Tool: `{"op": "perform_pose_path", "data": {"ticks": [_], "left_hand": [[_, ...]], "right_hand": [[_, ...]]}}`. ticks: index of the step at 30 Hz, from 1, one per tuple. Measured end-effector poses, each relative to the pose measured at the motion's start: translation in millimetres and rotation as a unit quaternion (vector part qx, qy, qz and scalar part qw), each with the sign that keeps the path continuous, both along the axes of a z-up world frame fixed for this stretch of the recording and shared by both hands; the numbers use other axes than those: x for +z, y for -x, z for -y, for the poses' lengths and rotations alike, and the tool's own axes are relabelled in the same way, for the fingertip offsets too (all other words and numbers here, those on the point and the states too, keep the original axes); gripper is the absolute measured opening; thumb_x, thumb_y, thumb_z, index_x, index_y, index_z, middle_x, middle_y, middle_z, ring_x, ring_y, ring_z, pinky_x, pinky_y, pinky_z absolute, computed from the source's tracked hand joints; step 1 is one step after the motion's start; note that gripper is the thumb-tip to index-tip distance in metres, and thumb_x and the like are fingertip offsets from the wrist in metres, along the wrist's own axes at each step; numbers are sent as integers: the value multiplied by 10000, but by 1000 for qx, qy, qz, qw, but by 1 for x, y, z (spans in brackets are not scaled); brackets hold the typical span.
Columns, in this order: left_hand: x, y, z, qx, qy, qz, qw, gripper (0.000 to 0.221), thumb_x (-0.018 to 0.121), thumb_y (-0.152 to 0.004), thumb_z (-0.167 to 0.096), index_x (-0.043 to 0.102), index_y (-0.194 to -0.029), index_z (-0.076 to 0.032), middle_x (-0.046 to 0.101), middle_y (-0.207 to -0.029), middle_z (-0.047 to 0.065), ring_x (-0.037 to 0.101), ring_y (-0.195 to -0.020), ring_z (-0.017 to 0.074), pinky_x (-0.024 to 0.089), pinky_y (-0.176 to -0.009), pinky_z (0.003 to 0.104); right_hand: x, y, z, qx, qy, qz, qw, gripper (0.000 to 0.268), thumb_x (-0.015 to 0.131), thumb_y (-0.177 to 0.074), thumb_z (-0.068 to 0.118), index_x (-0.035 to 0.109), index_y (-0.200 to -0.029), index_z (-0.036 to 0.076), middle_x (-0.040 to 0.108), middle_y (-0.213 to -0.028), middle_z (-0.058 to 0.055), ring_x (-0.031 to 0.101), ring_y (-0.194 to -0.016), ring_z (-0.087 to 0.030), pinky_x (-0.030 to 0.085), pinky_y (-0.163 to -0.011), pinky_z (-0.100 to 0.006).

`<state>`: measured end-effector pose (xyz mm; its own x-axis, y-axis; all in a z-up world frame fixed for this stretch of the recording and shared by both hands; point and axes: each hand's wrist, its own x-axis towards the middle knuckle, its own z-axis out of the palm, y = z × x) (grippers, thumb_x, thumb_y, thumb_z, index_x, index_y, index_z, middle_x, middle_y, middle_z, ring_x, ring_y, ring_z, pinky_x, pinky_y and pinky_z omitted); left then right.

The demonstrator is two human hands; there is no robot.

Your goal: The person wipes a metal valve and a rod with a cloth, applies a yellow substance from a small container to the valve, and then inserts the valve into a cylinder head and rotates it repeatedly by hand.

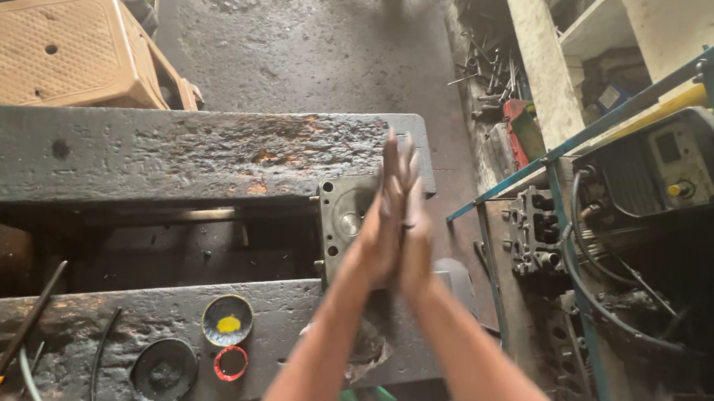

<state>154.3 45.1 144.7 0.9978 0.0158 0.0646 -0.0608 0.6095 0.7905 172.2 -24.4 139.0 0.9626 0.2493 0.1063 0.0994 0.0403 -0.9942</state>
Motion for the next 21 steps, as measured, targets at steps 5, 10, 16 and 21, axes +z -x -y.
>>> {"op": "perform_pose_path", "data": {"ticks": [5,10,16,21], "left_hand": [[-11,65,54,280,-399,196,851,881,285,-1119,-663,-77,-1663,-72,-43,-1775,178,-36,-1673,339,-4,-1392,505],[-5,-27,-17,77,-122,112,983,869,156,-1051,-680,-79,-1661,-106,-10,-1761,184,-47,-1644,326,-5,-1306,459],[-38,54,45,230,-470,136,841,788,207,-1159,-626,-75,-1657,-84,64,-1773,224,57,-1686,332,73,-1395,513],[-37,18,43,238,-350,170,890,877,179,-1097,-686,-51,-1680,-72,-66,-1753,229,-97,-1645,336,-17,-1344,509]], "right_hand": [[-11,-72,-13,-44,-145,-39,988,671,173,-1080,475,13,-1657,173,76,-1742,-130,89,-1605,-275,58,-1286,-408],[12,-3,-2,-1,-147,-112,983,642,196,-1076,386,3,-1654,186,29,-1744,-75,77,-1480,-366,150,-1217,-525],[5,-42,-12,-29,-133,-70,988,667,280,-1100,285,-14,-1673,114,100,-1771,-131,109,-1344,-534,173,-1141,-616],[-19,-2,-6,-16,-40,-1,999,820,478,-1049,289,-18,-1684,138,127,-1784,-150,507,-1245,-481,429,-1028,-537]]}}
